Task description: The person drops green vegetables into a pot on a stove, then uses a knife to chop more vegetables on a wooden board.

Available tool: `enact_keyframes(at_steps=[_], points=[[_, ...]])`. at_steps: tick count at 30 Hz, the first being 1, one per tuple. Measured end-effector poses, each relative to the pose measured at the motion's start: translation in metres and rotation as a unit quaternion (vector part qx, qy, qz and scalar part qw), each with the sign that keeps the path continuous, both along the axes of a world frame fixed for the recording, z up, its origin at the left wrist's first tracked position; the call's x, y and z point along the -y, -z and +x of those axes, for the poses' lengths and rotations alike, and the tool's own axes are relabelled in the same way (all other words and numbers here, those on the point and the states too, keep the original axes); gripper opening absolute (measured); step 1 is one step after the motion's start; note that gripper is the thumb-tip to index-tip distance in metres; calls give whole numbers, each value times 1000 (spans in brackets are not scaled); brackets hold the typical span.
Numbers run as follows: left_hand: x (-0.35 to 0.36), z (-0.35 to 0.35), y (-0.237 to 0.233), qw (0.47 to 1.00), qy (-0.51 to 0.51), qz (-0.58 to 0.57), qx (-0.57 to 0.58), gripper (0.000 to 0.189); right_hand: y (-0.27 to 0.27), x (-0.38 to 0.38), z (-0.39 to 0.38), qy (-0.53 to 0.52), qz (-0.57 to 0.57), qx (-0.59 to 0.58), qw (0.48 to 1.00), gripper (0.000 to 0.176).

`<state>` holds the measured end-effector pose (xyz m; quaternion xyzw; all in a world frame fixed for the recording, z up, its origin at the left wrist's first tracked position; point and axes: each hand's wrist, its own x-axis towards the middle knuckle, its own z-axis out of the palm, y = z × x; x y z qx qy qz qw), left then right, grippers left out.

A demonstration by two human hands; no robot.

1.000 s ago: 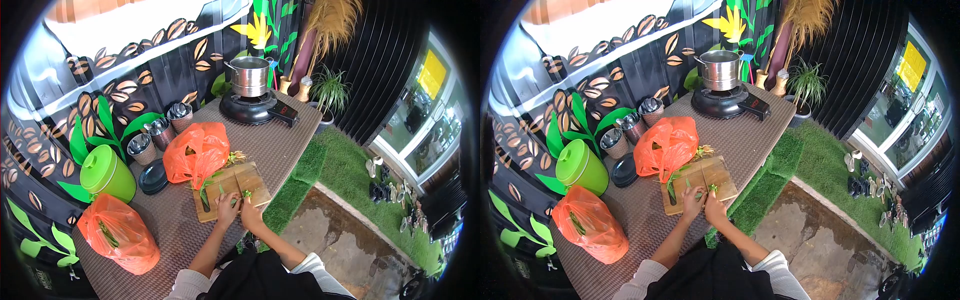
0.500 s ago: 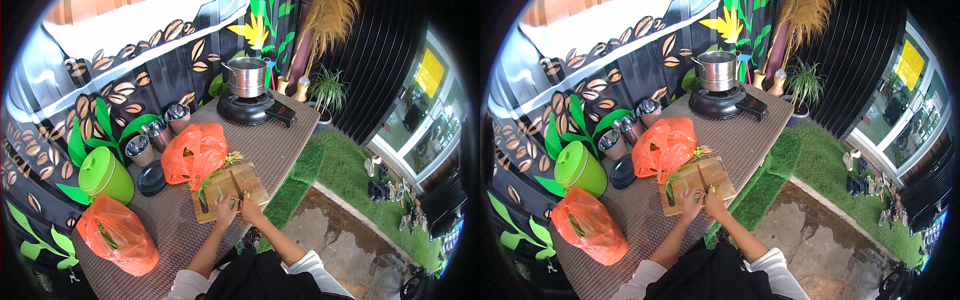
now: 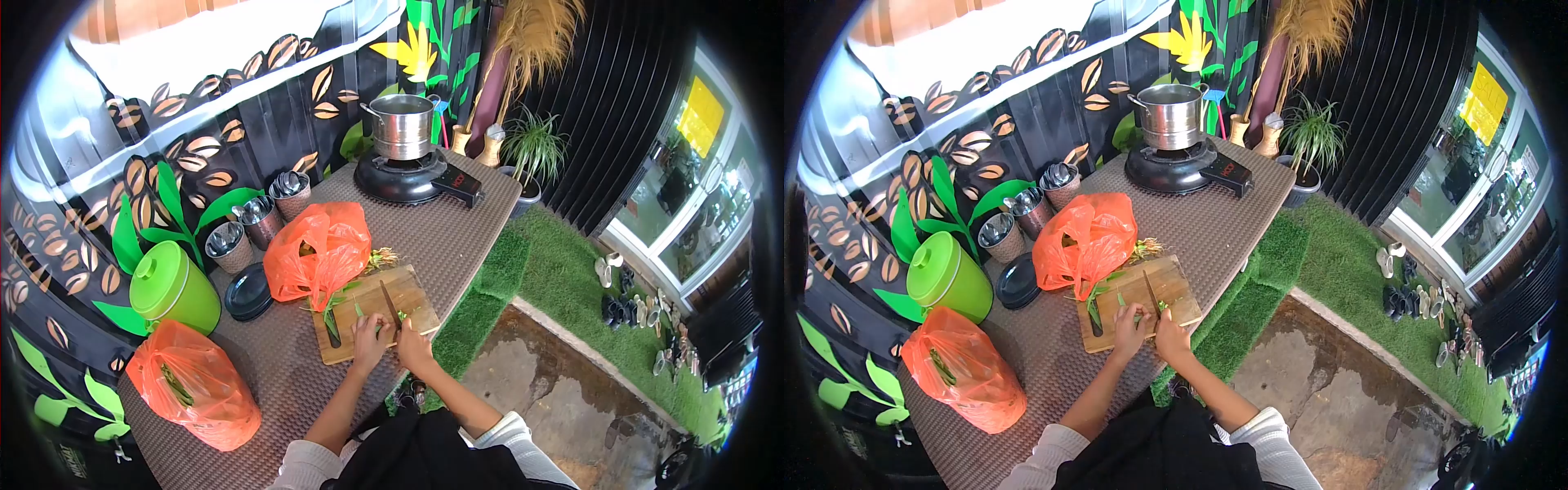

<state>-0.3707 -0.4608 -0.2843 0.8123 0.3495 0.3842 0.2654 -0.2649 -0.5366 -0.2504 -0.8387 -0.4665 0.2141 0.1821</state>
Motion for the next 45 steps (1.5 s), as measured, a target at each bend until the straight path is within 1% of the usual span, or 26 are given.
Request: enact_keyframes(at_steps=[1,3,4,7,9,10,12,14,16,18,23,25,26,27,29,33,35,38,41,45], points=[[-1,2,1,1000,1,0,0,15,-1,1,3,-7,-1,-13,1000,33],[-4,9,5,979,60,-165,108,17,-4,6,12,-23,-1,-11,1000,33],[-4,11,8,979,61,-165,107,17,-5,8,14,-42,-1,-10,999,33],[-3,14,6,978,59,-163,112,16,-6,12,15,-45,10,-14,999,33],[-3,15,4,983,13,-171,62,14,-4,13,13,-43,7,-10,999,33],[-3,14,5,983,12,-171,62,14,-3,13,10,-41,5,-7,999,32],[-3,11,6,1000,-2,-3,7,11,-2,13,6,-34,3,-8,999,32],[2,9,5,1000,4,6,14,11,1,13,6,-25,0,-10,1000,31],[5,5,5,1000,8,14,19,10,7,11,5,-35,8,17,999,31],[6,3,5,999,18,46,19,12,5,9,9,-45,-1,6,999,32],[5,3,7,999,14,19,31,11,-5,10,-1,-46,-22,6,999,31],[4,4,7,999,14,17,36,11,-11,12,-11,-21,-33,6,999,29],[4,4,8,999,17,19,39,11,-4,9,-13,-7,-26,17,999,27],[4,3,8,999,18,20,40,11,-3,6,-10,-8,-27,17,999,27],[5,3,7,999,11,27,39,11,-2,-1,-1,-33,9,22,999,24],[7,2,3,999,-6,31,29,11,-3,-4,9,-49,6,-10,999,24],[8,0,2,999,-5,27,21,11,-7,4,-1,-16,-12,-19,1000,26],[8,1,0,1000,0,22,18,11,-2,6,-11,-2,-11,-17,1000,27],[8,0,1,1000,4,26,17,11,8,-6,-1,-16,18,-14,1000,27],[8,1,1,999,4,35,28,10,0,-6,3,-43,13,-14,999,27]])
